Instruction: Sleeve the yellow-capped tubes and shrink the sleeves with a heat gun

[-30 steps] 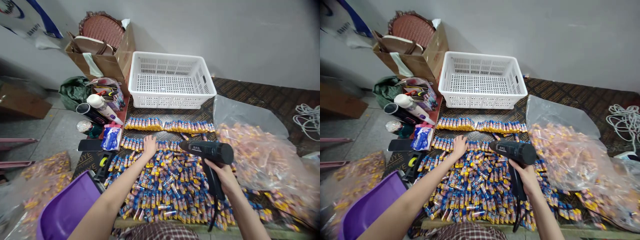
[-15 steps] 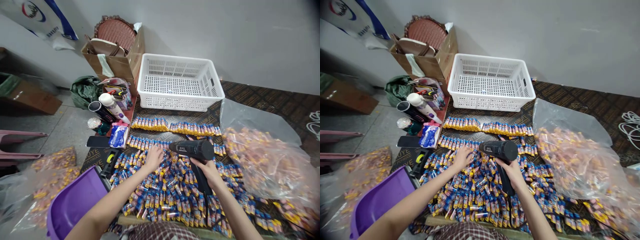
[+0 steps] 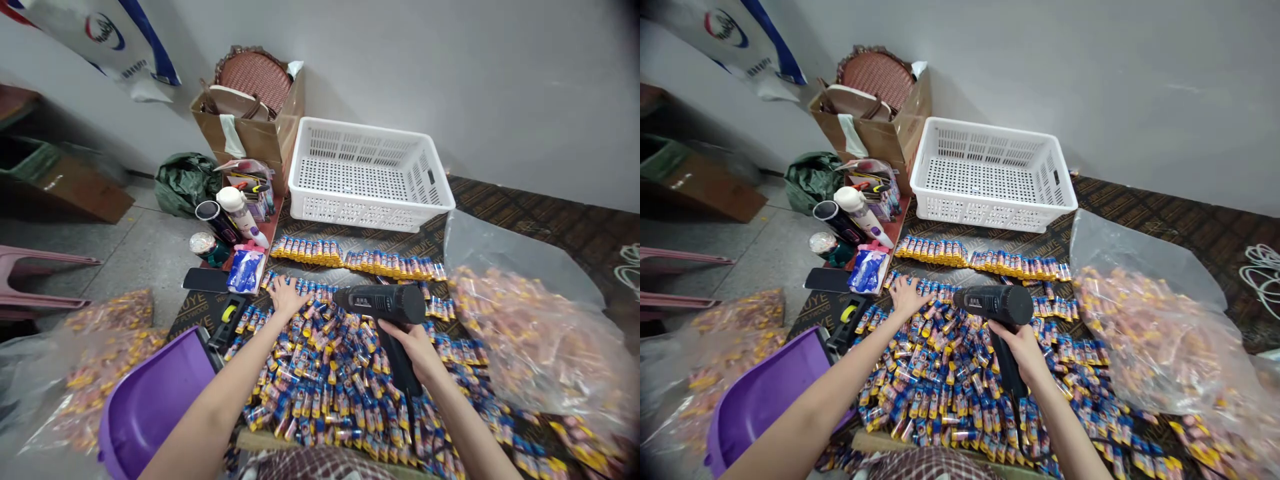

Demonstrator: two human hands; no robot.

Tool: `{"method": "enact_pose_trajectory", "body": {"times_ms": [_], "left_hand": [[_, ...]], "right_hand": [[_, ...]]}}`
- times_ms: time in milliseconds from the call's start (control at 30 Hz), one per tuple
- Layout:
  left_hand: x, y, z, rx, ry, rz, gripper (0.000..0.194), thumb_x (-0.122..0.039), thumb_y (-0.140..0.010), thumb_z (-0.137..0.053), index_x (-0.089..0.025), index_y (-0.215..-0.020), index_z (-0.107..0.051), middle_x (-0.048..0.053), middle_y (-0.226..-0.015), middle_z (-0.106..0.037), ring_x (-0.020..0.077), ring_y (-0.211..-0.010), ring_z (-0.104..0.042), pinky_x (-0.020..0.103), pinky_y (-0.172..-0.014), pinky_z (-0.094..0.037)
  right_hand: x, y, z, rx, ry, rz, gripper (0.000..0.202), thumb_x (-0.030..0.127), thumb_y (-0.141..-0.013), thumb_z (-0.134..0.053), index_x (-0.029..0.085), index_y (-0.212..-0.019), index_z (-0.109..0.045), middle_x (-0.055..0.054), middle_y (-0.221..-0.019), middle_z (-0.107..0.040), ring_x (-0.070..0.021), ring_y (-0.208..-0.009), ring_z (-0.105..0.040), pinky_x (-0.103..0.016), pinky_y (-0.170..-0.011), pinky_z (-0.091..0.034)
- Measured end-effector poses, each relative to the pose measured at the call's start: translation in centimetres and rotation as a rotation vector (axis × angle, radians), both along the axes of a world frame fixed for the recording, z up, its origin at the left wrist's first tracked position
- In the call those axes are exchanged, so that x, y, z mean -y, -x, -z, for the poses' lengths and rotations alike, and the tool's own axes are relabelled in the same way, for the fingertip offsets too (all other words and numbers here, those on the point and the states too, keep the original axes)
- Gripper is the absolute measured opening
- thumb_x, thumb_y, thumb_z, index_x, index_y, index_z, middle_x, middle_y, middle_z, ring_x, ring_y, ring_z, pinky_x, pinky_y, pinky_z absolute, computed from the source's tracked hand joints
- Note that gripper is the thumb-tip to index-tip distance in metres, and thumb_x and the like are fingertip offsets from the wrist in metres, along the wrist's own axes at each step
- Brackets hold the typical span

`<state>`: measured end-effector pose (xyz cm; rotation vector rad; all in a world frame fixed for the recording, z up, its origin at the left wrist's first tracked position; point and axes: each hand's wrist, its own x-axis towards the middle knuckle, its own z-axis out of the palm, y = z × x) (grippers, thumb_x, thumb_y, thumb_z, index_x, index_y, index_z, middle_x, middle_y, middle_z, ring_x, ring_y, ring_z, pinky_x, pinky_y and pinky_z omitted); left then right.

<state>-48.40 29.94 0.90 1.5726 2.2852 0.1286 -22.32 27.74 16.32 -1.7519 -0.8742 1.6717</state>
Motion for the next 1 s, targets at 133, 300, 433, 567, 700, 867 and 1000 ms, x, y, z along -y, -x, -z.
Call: {"method": "enact_pose_trajectory", "body": {"times_ms": [133,300,433,567,700,867,1000], "left_hand": [[1.7,-0.4,-0.2,0.043,0.044,0.093,0.056,-0.059,-0.069,-0.054,-0.022,-0.111,-0.054,0.014,-0.121,-0.046,0.0336,-0.117,-0.036,0.05,-0.093,-0.032],[3.3,-1.3,0.1,0.205,0.052,0.245,0.048,-0.06,-0.076,-0.044,-0.025,-0.107,-0.056,0.011,-0.112,-0.053,0.03,-0.112,-0.043,0.046,-0.089,-0.036],[2.5,-1.9,0.2,0.306,0.03,0.302,0.05,-0.06,-0.078,-0.04,-0.024,-0.111,-0.053,0.009,-0.112,-0.055,0.0267,-0.107,-0.047,0.041,-0.089,-0.038],[0.6,-3.4,0.2,0.272,0.01,0.285,0.045,-0.048,-0.085,-0.036,-0.021,-0.118,-0.05,0.01,-0.113,-0.056,0.0267,-0.108,-0.047,0.041,-0.09,-0.038],[0.1,-5.9,-0.2,0.245,0.026,0.443,0.046,-0.052,-0.082,-0.037,-0.023,-0.114,-0.054,0.011,-0.112,-0.058,0.0302,-0.109,-0.046,0.047,-0.089,-0.037],[1.4,-7.3,-1.0,0.315,0.09,0.66,0.047,-0.052,-0.08,-0.041,-0.025,-0.116,-0.053,0.011,-0.124,-0.051,0.0315,-0.115,-0.044,0.048,-0.09,-0.038],[3.0,-6.7,-1.4,0.407,0.166,0.712,0.048,-0.048,-0.079,-0.046,-0.026,-0.121,-0.049,0.011,-0.13,-0.046,0.0296,-0.111,-0.048,0.044,-0.086,-0.042]], "right_hand": [[-0.9,0.5,0.8,0.015,-0.035,-0.018,0.032,0.041,-0.059,-0.077,0.015,-0.076,-0.068,-0.004,-0.061,-0.068,-0.0192,-0.053,-0.06,-0.028,-0.051,-0.047],[-1.5,0.9,0.5,0.025,-0.067,-0.012,0.033,0.04,-0.057,-0.078,0.016,-0.077,-0.068,-0.004,-0.063,-0.068,-0.0191,-0.052,-0.06,-0.028,-0.048,-0.046],[-1.4,0.7,-0.3,0.056,-0.075,0.01,0.032,0.037,-0.056,-0.079,0.015,-0.076,-0.068,-0.004,-0.062,-0.068,-0.0177,-0.052,-0.06,-0.026,-0.048,-0.046],[-1.1,-0.1,-0.9,0.083,-0.067,0.056,0.031,0.038,-0.056,-0.079,0.015,-0.075,-0.068,-0.004,-0.062,-0.068,-0.0183,-0.052,-0.061,-0.027,-0.05,-0.048],[-1.0,-1.0,-1.4,0.131,-0.108,0.12,0.033,0.036,-0.053,-0.08,0.016,-0.076,-0.068,-0.004,-0.067,-0.07,-0.0189,-0.055,-0.062,-0.027,-0.051,-0.049],[-1.4,-1.5,-1.4,0.155,-0.042,0.093,0.033,0.039,-0.055,-0.079,0.014,-0.073,-0.068,-0.006,-0.061,-0.068,-0.0189,-0.051,-0.06,-0.027,-0.047,-0.046],[-1.7,-0.9,-0.8,0.135,-0.071,-0.001,0.034,0.037,-0.057,-0.079,0.014,-0.08,-0.068,-0.005,-0.067,-0.069,-0.0183,-0.053,-0.06,-0.027,-0.049,-0.046]]}}
